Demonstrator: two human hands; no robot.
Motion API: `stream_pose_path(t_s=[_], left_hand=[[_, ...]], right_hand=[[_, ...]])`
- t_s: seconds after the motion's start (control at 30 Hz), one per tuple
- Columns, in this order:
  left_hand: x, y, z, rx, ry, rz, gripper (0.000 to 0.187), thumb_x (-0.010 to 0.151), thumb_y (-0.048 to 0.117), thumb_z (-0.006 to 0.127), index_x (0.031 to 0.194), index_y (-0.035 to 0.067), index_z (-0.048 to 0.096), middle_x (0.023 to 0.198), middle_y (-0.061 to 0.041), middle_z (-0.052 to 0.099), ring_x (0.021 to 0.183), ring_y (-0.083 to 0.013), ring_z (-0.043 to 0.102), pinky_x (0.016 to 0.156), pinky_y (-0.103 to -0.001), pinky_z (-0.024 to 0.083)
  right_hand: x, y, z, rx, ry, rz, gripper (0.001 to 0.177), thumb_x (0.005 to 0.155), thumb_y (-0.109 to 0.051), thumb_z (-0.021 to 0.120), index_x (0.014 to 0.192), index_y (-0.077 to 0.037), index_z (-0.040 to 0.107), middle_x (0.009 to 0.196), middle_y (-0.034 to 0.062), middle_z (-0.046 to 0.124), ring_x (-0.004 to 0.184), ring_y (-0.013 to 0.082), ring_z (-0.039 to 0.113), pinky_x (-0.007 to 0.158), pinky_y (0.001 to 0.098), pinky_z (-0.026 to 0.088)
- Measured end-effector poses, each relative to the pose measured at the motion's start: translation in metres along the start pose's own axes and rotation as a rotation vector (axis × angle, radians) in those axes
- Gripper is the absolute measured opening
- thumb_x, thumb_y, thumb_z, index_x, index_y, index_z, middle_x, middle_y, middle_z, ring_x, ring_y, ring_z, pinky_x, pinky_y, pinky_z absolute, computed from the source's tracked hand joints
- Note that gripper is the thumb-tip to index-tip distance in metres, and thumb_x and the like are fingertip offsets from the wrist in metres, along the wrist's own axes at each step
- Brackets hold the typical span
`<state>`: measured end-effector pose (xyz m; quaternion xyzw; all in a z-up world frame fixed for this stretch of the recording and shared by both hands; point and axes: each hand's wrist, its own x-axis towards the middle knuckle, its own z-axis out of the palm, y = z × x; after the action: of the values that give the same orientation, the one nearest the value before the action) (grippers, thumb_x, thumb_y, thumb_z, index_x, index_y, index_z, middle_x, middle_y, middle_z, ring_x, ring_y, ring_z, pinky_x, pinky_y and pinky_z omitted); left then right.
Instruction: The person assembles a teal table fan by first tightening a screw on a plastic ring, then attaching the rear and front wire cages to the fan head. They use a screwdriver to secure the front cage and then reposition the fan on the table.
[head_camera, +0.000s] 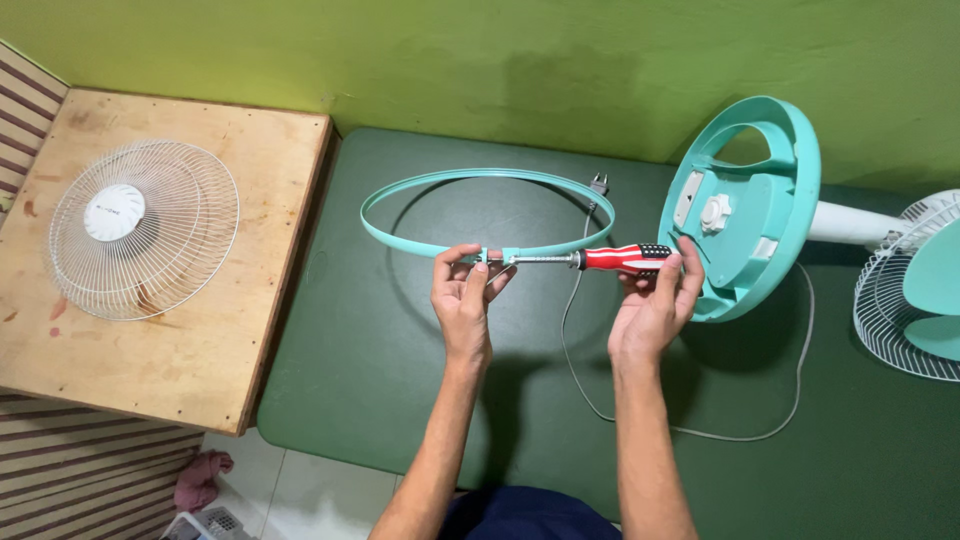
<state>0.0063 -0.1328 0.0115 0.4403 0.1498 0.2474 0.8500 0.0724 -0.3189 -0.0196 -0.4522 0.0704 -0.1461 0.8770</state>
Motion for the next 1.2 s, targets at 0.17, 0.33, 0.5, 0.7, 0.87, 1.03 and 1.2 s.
stream_pose_path(t_s=[0.17, 0.33, 0.5, 0.7, 0.87, 1.03, 1.2], left_hand=[[0.001, 0.0, 0.001, -0.014, 0.006, 0.006, 0.023, 0.101, -0.001, 0.054, 0.123, 0.0, 0.054, 0.108, -0.016, 0.065, 0.101, -0.0243, 0.07, 0.093, -0.047, 0.061], [0.0, 0.001, 0.0, -0.017, -0.007, 0.004, 0.022, 0.101, 0.0, 0.055, 0.124, 0.001, 0.053, 0.11, -0.016, 0.065, 0.103, -0.0247, 0.07, 0.094, -0.047, 0.062], [0.0, 0.002, -0.001, -0.053, -0.001, 0.02, 0.023, 0.101, 0.0, 0.055, 0.124, 0.0, 0.054, 0.109, -0.016, 0.066, 0.103, -0.025, 0.07, 0.095, -0.048, 0.065], [0.001, 0.002, -0.003, -0.052, 0.014, 0.017, 0.023, 0.101, 0.0, 0.055, 0.124, 0.0, 0.054, 0.109, -0.016, 0.066, 0.102, -0.0249, 0.07, 0.094, -0.047, 0.065], [-0.003, 0.004, -0.003, -0.027, 0.013, -0.003, 0.021, 0.101, 0.001, 0.055, 0.123, 0.0, 0.054, 0.109, -0.016, 0.066, 0.102, -0.025, 0.071, 0.093, -0.046, 0.065], [-0.003, 0.007, 0.0, -0.017, -0.002, -0.009, 0.022, 0.101, 0.001, 0.055, 0.123, 0.0, 0.054, 0.109, -0.016, 0.066, 0.102, -0.0247, 0.07, 0.093, -0.046, 0.066], [-0.003, 0.006, 0.007, -0.013, -0.044, -0.009, 0.021, 0.101, 0.001, 0.057, 0.122, 0.0, 0.054, 0.11, -0.016, 0.066, 0.102, -0.0247, 0.071, 0.093, -0.046, 0.065]], right_hand=[[0.001, -0.005, 0.001, 0.072, 0.016, 0.079, 0.042, 0.11, -0.023, 0.048, 0.15, -0.009, 0.049, 0.13, 0.0104, 0.064, 0.098, 0.0171, 0.062, 0.079, 0.0317, 0.059], [0.0, -0.003, 0.0, 0.053, 0.0, 0.047, 0.038, 0.113, -0.024, 0.048, 0.147, -0.007, 0.05, 0.122, 0.0108, 0.063, 0.099, 0.0203, 0.064, 0.078, 0.0337, 0.056], [-0.002, -0.003, 0.0, 0.003, -0.057, 0.015, 0.039, 0.117, -0.027, 0.054, 0.15, -0.007, 0.051, 0.118, 0.0103, 0.061, 0.097, 0.0191, 0.059, 0.086, 0.0368, 0.055], [-0.001, -0.007, 0.004, 0.082, -0.07, 0.114, 0.047, 0.103, -0.025, 0.049, 0.147, -0.012, 0.049, 0.125, 0.0099, 0.066, 0.105, 0.0227, 0.067, 0.088, 0.0418, 0.061], [-0.004, -0.009, 0.005, 0.09, 0.026, 0.138, 0.039, 0.109, -0.026, 0.044, 0.144, -0.009, 0.05, 0.118, 0.008, 0.064, 0.099, 0.0191, 0.066, 0.083, 0.0407, 0.062], [-0.004, -0.016, 0.004, 0.029, -0.037, 0.093, 0.036, 0.113, -0.025, 0.048, 0.146, -0.009, 0.053, 0.117, 0.0081, 0.066, 0.09, 0.0152, 0.059, 0.078, 0.0347, 0.057], [0.002, -0.021, 0.003, 0.145, 0.072, 0.172, 0.042, 0.104, -0.028, 0.043, 0.139, -0.01, 0.057, 0.115, 0.0059, 0.069, 0.093, 0.0184, 0.068, 0.075, 0.0342, 0.06]])
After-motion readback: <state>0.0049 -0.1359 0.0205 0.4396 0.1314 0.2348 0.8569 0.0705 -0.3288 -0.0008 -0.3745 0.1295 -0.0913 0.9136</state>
